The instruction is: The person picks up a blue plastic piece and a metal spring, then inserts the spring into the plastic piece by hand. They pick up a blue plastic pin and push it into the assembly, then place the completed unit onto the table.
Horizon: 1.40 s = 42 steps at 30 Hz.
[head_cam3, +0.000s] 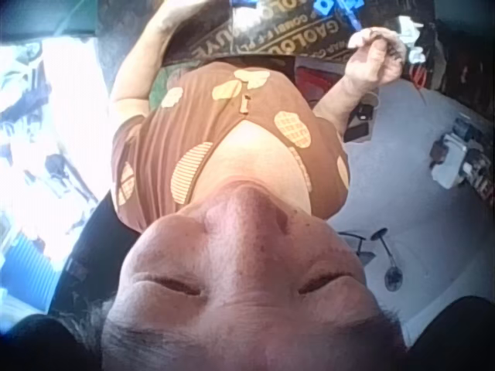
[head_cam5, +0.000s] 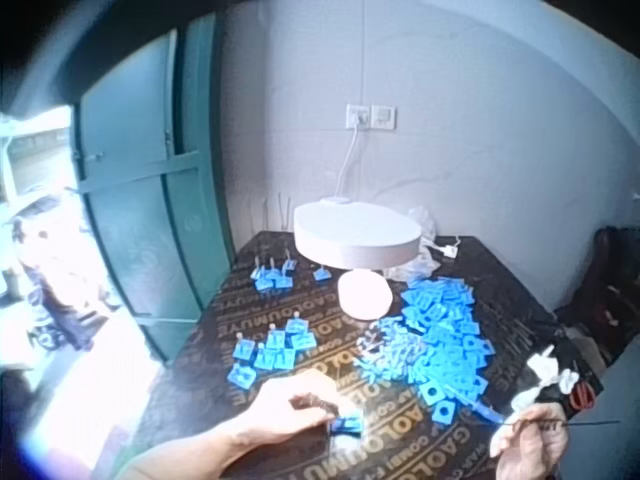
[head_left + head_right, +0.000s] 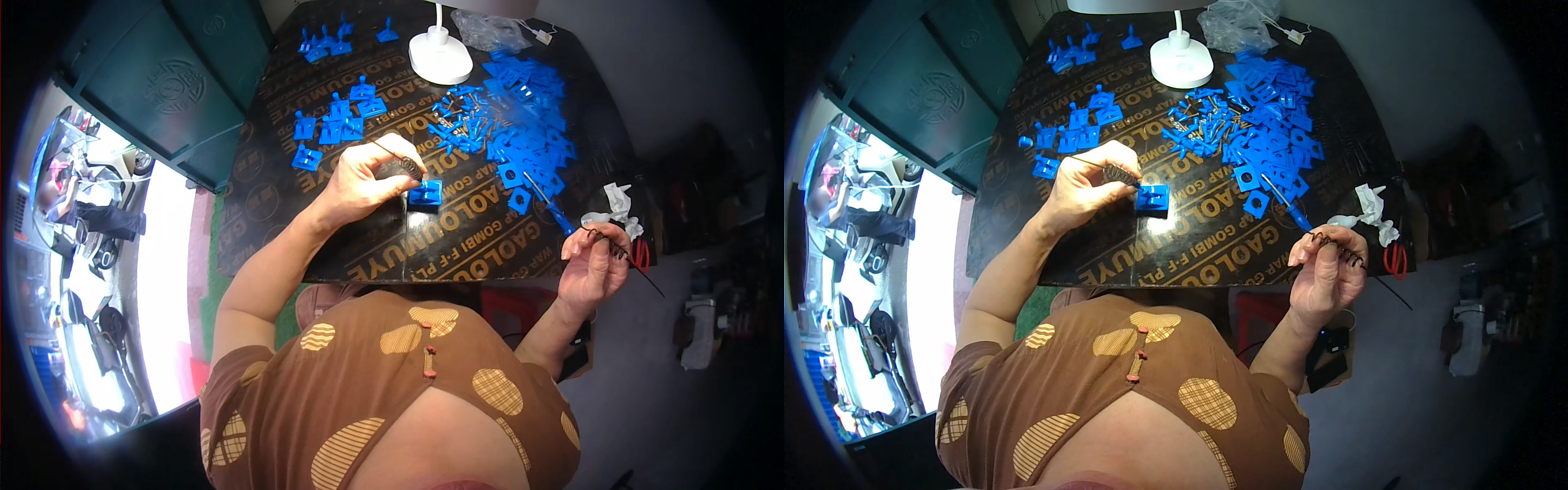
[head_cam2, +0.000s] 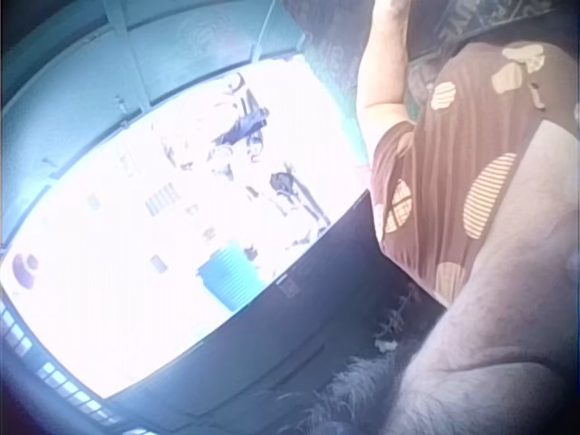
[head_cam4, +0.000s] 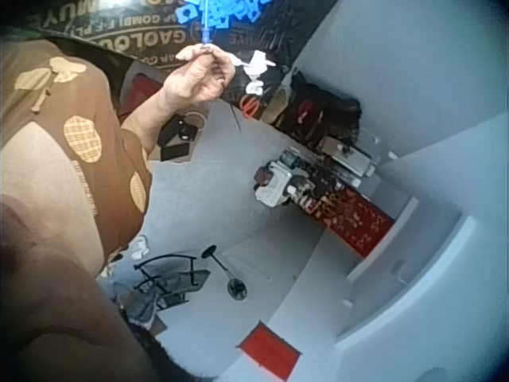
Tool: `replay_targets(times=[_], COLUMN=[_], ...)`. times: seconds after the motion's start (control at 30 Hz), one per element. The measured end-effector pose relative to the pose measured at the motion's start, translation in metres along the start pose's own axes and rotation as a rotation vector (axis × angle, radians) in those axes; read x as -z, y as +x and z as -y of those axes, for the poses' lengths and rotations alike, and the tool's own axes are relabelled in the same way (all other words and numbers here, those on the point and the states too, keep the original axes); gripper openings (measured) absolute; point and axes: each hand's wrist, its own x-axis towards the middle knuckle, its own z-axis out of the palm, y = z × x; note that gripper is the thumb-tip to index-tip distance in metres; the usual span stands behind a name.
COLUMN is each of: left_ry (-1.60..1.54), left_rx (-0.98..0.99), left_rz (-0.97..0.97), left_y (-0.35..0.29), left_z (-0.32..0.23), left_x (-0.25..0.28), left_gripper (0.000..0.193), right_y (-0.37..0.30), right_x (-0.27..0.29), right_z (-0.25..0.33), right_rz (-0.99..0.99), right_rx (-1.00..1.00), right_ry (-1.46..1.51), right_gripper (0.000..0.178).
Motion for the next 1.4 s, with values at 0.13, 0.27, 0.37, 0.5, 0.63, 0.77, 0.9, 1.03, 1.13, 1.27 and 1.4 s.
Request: replay_targets(times=[0.13, 0.27, 0.37, 0.5, 0.63, 0.77, 0.9, 1.03, 1.13, 1.27, 1.4], left_ry=[0.125, 0.202, 0.186, 0.200, 0.201, 0.220, 0.238, 0.286, 0.075, 0.109, 0.082], left_rx=[-0.074, -0.137, -0.130, -0.124, -0.100, -0.130, -0.187, -0.148, 0.006, 0.021, 0.012], left_rz=[0.006, -0.012, -0.022, -0.028, -0.049, -0.055, -0.040, -0.066, -0.106, -0.104, -0.090], left_y=[0.000, 0.000, 0.000, -0.001, -0.001, 0.001, 0.004, 0.000, -0.001, -0.002, 0.002], left_z=[-0.002, 0.001, 0.000, -0.002, -0.003, 0.000, 0.002, 0.001, -0.002, 0.001, 0.001], left_x=[-0.001, 0.000, 0.000, 0.000, -0.001, -0.002, -0.003, -0.001, -0.006, -0.004, -0.005], left_gripper=[0.017, 0.016, 0.015, 0.015, 0.014, 0.012, 0.012, 0.016, 0.016, 0.017, 0.017], right_y=[-0.001, -0.002, -0.001, -0.001, -0.002, -0.002, 0.000, 0.019, 0.039, 0.078, 0.118], right_x=[0.005, 0.006, 0.006, 0.007, 0.011, 0.015, 0.023, 0.034, 0.057, 0.113, 0.161], right_z=[0.003, 0.004, 0.005, 0.006, 0.008, 0.014, 0.023, 0.031, 0.056, 0.062, 0.036], right_rz=[-0.039, -0.056, -0.057, -0.067, -0.086, -0.112, -0.071, -0.205, -0.263, -0.234, -0.188], right_rx=[0.010, 0.022, 0.034, 0.046, 0.062, 0.083, 0.118, 0.292, 0.237, 0.031, -0.315], right_ry=[-0.023, -0.030, -0.031, -0.035, -0.052, -0.075, -0.080, -0.325, -0.537, -0.780, -1.105], right_gripper=[0.015, 0.015, 0.014, 0.013, 0.013, 0.013, 0.014, 0.016, 0.015, 0.015, 0.019])
